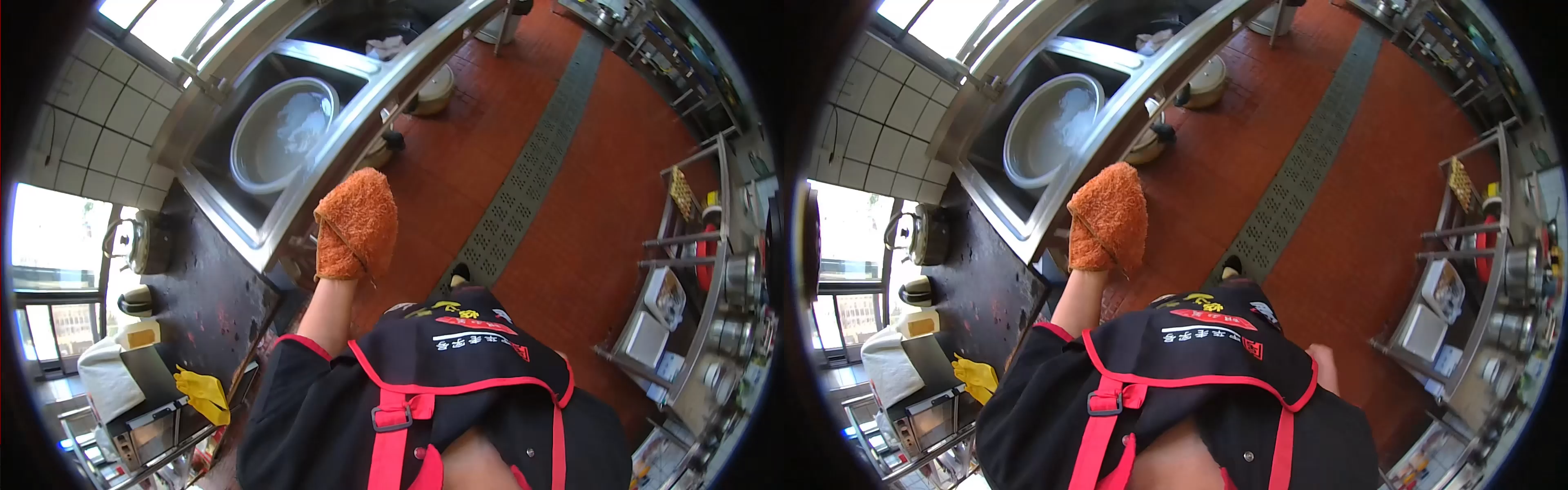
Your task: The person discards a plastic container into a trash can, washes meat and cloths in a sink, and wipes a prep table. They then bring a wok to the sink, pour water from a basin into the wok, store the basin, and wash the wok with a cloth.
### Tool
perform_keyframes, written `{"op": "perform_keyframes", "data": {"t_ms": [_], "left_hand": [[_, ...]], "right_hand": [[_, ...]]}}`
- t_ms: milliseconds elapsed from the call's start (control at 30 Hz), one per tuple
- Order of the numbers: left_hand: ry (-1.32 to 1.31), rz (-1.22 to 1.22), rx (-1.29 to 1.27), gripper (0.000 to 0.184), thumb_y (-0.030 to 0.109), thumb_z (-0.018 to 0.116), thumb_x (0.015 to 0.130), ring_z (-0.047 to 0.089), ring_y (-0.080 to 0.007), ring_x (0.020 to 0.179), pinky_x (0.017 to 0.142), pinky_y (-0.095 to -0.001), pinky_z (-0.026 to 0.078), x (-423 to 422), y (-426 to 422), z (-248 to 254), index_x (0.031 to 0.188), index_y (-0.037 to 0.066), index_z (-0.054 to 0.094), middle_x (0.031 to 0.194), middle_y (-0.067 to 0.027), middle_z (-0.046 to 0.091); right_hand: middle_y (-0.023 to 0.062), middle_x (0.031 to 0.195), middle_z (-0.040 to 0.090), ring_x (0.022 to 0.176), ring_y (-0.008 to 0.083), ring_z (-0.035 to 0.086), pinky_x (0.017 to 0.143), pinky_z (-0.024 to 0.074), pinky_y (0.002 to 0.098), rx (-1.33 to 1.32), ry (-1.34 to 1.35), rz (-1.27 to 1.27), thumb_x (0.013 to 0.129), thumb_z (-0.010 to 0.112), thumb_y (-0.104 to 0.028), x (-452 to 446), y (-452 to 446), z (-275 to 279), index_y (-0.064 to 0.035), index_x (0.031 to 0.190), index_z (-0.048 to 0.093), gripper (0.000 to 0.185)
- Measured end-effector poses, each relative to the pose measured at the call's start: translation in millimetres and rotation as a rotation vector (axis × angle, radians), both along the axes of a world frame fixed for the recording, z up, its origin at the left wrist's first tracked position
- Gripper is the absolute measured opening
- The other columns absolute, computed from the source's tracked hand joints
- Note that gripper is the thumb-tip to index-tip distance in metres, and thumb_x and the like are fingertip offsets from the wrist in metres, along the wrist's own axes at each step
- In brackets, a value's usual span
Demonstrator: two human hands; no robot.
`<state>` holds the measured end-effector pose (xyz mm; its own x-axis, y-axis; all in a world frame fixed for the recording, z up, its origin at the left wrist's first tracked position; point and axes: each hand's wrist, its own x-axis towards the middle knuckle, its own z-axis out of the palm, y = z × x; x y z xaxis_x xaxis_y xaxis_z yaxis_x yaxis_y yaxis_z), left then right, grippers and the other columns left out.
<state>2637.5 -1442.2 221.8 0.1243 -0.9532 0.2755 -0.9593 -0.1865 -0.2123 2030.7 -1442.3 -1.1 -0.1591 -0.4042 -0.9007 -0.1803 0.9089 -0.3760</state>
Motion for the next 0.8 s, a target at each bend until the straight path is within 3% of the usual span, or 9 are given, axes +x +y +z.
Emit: {"op": "perform_keyframes", "data": {"t_ms": [133, 167, 200, 233, 300, 467, 567, 667, 800], "left_hand": [[-0.044, 0.056, -0.044, 0.041, 0.028, 0.049, 0.083, 0.052, -0.0309, 0.108, 0.089, -0.0443, 0.041, 28.7, -85.9, 12.5, 0.119, 0.009, 0.052, 0.115, -0.0136, 0.055], [-0.03, 0.109, -0.013, 0.039, 0.028, 0.05, 0.083, 0.052, -0.0311, 0.106, 0.088, -0.0445, 0.041, 34.0, -102.2, 12.7, 0.116, 0.008, 0.052, 0.113, -0.0137, 0.055], [-0.025, 0.153, 0.008, 0.038, 0.028, 0.05, 0.082, 0.053, -0.0313, 0.104, 0.086, -0.0446, 0.041, 40.8, -118.1, 19.3, 0.114, 0.008, 0.053, 0.11, -0.0138, 0.056], [-0.021, 0.193, 0.03, 0.036, 0.027, 0.051, 0.081, 0.053, -0.0316, 0.101, 0.084, -0.0448, 0.042, 45.2, -131.2, 28.0, 0.112, 0.008, 0.054, 0.108, -0.014, 0.056], [0.079, 0.272, 0.072, 0.036, 0.025, 0.052, 0.079, 0.054, -0.0326, 0.099, 0.083, -0.0433, 0.043, 61.0, -175.4, 36.1, 0.11, 0.006, 0.054, 0.105, -0.0162, 0.056], [0.339, 0.32, 0.112, 0.032, 0.018, 0.056, 0.074, 0.056, -0.0338, 0.092, 0.078, -0.0429, 0.044, 130.1, -287.3, 45.0, 0.103, 0.003, 0.056, 0.097, -0.0176, 0.057], [0.24, 0.166, -0.158, 0.033, 0.021, 0.054, 0.075, 0.053, -0.0324, 0.102, 0.083, -0.047, 0.04, 167.3, -335.1, 16.0, 0.104, 0.006, 0.057, 0.104, -0.0165, 0.056], [0.283, 0.292, 0.089, 0.035, 0.021, 0.054, 0.075, 0.051, -0.0326, 0.107, 0.087, -0.0481, 0.038, 188.2, -373.3, 24.6, 0.106, 0.004, 0.056, 0.109, -0.0165, 0.055], [0.19, 0.341, 0.15, 0.034, 0.018, 0.053, 0.076, 0.052, -0.0345, 0.104, 0.085, -0.0529, 0.039, 214.4, -430.3, 10.9, 0.106, 0.002, 0.058, 0.108, -0.0188, 0.056]], "right_hand": [[0.002, 0.055, 0.049, 0.047, 0.016, 0.051, 0.036, 0.0359, 0.0277, -0.147, -0.38, 0.038, 0.082, 0.047, -0.011, 64.2, -250.4, 18.3, -0.0131, 0.065, 0.043, 0.018], [0.0033, 0.062, 0.055, 0.051, 0.0164, 0.054, 0.039, 0.042, 0.0278, -0.188, -0.327, 0.036, 0.087, 0.05, -0.018, 88.3, -308.9, 17.9, -0.012, 0.074, 0.05, 0.014], [0.0025, 0.066, 0.057, 0.057, 0.0151, 0.057, 0.046, 0.0465, 0.0271, -0.239, -0.193, 0.024, 0.089, 0.05, -0.021, 142.0, -348.3, 61.2, -0.0116, 0.076, 0.055, 0.016], [0.0037, 0.078, 0.063, 0.067, 0.0148, 0.062, 0.053, 0.0517, 0.0274, -0.286, -0.225, 0.104, 0.091, 0.053, -0.031, 157.1, -394.9, 54.9, -0.0099, 0.095, 0.058, 0.022], [0.0054, 0.085, 0.064, 0.068, 0.0146, 0.062, 0.055, 0.0516, 0.0268, -0.401, -0.209, 0.193, 0.092, 0.052, -0.026, 239.3, -473.6, 85.5, -0.0064, 0.104, 0.056, 0.024], [0.0109, 0.099, 0.063, 0.074, 0.0163, 0.062, 0.061, 0.0515, 0.0268, -0.438, -0.347, 0.433, 0.093, 0.05, -0.019, 406.8, -577.2, 121.0, -0.0018, 0.12, 0.048, 0.032], [0.0107, 0.1, 0.063, 0.076, 0.0162, 0.063, 0.064, 0.0518, 0.027, -0.303, -0.42, 0.556, 0.092, 0.052, -0.018, 467.6, -613.3, 142.2, -0.0015, 0.119, 0.049, 0.032], [0.0104, 0.101, 0.063, 0.079, 0.0156, 0.063, 0.065, 0.0517, 0.0266, -0.383, -0.432, 0.526, 0.093, 0.051, -0.017, 504.9, -655.1, 154.7, -0.0016, 0.12, 0.049, 0.031], [0.0084, 0.103, 0.063, 0.082, 0.0146, 0.062, 0.069, 0.051, 0.0259, -0.457, -0.525, 0.447, 0.094, 0.047, -0.017, 577.8, -734.6, 192.2, -0.0032, 0.12, 0.049, 0.03]]}}
